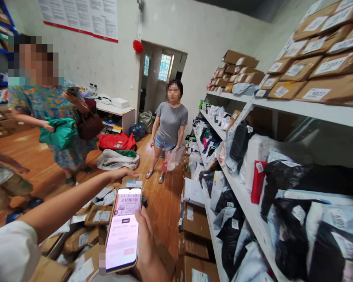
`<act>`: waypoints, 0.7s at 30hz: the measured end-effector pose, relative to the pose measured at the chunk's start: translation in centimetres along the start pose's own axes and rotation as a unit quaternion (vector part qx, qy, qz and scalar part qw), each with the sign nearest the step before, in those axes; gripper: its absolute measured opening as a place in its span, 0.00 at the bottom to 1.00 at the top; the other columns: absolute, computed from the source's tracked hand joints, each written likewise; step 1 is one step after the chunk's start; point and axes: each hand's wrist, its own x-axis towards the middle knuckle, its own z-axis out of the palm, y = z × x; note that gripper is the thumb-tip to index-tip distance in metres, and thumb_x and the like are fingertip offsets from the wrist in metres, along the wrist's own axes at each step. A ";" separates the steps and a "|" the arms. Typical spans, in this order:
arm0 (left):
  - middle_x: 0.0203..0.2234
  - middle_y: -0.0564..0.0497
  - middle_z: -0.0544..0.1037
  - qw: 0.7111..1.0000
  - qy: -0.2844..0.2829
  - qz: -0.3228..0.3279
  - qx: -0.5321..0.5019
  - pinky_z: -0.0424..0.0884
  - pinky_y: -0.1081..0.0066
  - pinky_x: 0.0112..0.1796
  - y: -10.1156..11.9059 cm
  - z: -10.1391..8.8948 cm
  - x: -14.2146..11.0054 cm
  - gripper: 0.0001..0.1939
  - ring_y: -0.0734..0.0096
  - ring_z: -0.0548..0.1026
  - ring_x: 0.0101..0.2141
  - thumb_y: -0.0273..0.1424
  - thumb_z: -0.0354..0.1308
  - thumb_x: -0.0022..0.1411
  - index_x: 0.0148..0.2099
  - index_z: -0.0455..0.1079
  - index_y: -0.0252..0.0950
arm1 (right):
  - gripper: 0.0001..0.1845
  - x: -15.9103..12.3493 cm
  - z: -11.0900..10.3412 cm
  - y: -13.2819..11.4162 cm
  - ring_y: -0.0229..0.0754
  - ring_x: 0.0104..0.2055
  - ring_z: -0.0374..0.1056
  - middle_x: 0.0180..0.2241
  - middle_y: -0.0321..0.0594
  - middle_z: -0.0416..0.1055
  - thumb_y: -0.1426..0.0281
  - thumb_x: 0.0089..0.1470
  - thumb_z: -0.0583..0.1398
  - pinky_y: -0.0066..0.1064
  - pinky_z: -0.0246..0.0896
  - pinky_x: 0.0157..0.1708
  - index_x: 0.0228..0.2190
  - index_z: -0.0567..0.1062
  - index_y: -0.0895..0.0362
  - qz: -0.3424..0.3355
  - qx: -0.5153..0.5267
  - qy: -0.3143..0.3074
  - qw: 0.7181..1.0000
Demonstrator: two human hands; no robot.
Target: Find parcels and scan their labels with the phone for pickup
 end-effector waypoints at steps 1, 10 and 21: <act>0.24 0.53 0.75 1.000 0.002 -0.001 -0.002 0.66 0.70 0.29 0.0 0.0 0.0 0.32 0.68 0.71 0.28 0.47 0.72 0.23 0.32 0.71 0.34 | 0.27 0.0 0.0 -0.1 0.48 0.33 0.74 0.31 0.40 0.79 0.58 0.38 0.66 0.39 0.69 0.36 0.41 0.71 0.57 -0.004 -0.003 -0.020 1.000; 0.24 0.51 0.76 1.000 -0.001 -0.005 -0.008 0.66 0.70 0.30 -0.1 -0.3 -0.1 0.31 0.66 0.71 0.29 0.48 0.72 0.23 0.30 0.71 0.35 | 0.32 -0.2 -0.5 -0.6 0.48 0.37 0.74 0.38 0.41 0.79 0.69 0.36 0.59 0.36 0.66 0.38 0.48 0.69 0.59 -0.008 -0.059 -0.064 0.996; 0.24 0.52 0.74 1.000 0.029 -0.006 -0.006 0.65 0.69 0.30 -0.9 -0.8 0.0 0.27 0.67 0.71 0.29 0.47 0.68 0.29 0.30 0.70 0.35 | 0.36 -0.3 -0.5 -0.8 0.48 0.37 0.73 0.39 0.45 0.78 0.68 0.35 0.57 0.37 0.65 0.37 0.51 0.63 0.60 0.004 -0.037 -0.095 0.995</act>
